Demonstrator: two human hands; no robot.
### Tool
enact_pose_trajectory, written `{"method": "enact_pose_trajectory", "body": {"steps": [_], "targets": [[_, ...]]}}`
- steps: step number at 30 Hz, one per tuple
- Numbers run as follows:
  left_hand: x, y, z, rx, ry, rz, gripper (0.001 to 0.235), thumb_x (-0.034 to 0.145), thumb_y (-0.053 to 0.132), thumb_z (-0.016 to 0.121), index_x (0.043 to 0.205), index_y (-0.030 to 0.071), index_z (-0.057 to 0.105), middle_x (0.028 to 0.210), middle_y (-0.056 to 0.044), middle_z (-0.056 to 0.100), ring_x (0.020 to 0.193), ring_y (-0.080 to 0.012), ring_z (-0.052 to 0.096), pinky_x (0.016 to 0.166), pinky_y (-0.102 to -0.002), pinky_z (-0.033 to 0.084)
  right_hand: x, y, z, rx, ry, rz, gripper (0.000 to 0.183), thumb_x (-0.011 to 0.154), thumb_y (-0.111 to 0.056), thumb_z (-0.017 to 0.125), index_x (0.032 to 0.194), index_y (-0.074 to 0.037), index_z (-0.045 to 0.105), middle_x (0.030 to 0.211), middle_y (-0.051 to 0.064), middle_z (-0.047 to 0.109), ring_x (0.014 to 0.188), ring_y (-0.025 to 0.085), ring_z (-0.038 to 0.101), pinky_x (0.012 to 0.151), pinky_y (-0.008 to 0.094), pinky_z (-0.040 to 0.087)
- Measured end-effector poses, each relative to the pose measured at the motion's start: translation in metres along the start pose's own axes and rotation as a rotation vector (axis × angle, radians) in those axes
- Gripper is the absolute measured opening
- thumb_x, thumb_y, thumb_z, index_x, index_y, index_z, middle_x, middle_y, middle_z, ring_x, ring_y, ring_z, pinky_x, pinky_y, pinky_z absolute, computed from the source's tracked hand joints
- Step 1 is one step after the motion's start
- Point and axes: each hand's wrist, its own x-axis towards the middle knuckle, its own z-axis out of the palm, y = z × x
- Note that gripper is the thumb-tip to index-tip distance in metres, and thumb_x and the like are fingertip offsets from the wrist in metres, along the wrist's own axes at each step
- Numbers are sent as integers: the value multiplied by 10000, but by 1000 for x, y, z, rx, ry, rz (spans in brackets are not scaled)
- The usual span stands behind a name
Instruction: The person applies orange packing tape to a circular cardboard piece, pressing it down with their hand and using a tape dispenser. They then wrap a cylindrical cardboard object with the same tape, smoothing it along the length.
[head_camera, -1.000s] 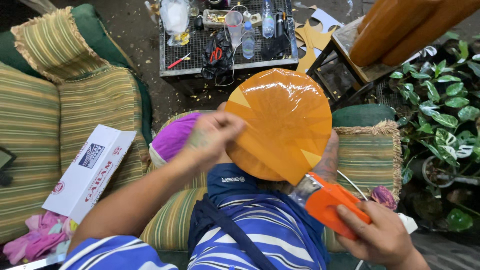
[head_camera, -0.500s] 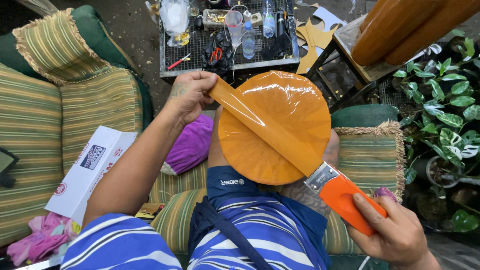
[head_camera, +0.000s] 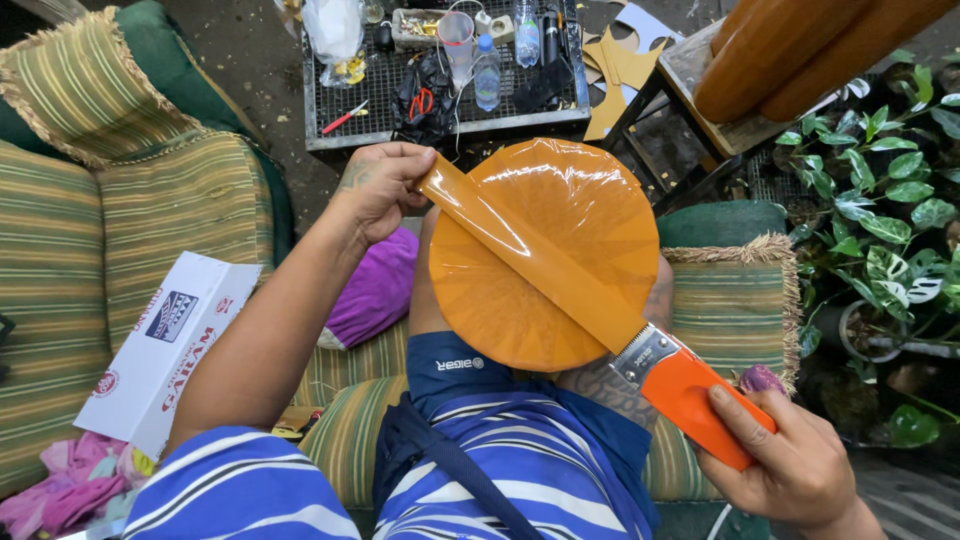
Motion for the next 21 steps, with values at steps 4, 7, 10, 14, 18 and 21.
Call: {"method": "enact_pose_trajectory", "body": {"steps": [4,7,10,14,18,21], "targets": [[4,-7,2,-1,11,-32,145,934,144,741,993,13,722,862,-64,736,684,-114,665,566,-230,501,-6,10,7,12,-8,14,636,576,-160,828,1189,-52,702,812,143,632,648,286,653,597,373,535],[6,-24,12,16,20,-18,141,943,161,727,983,27,726,862,-53,739,670,-112,662,554,-231,488,-13,24,25,52,20,12,633,570,-139,813,1186,-52,698,816,156,630,633,295,625,577,373,512],[2,-46,26,-173,-19,6,126,955,128,720,967,3,727,853,-67,734,686,-126,676,611,-262,553,-22,40,48,110,99,-6,596,596,-102,786,1182,-51,687,804,146,604,629,292,595,566,369,481],[-1,-60,38,29,100,197,131,976,134,693,984,12,740,855,-28,740,713,-78,671,645,-236,560,-25,49,62,186,162,-18,572,645,-77,774,1206,-43,670,805,123,590,622,263,568,564,348,456],[1,-52,33,103,148,350,118,997,134,710,986,19,735,830,-6,697,693,-60,609,617,-228,506,-17,41,50,101,128,-4,578,598,-92,783,1168,-59,695,781,139,577,607,294,569,560,371,469],[2,-40,18,110,144,300,118,990,159,703,967,45,722,806,1,697,652,-60,607,582,-228,496,-7,28,26,44,48,-44,595,597,-122,790,1180,-66,692,838,167,621,646,312,614,588,376,506]]}}
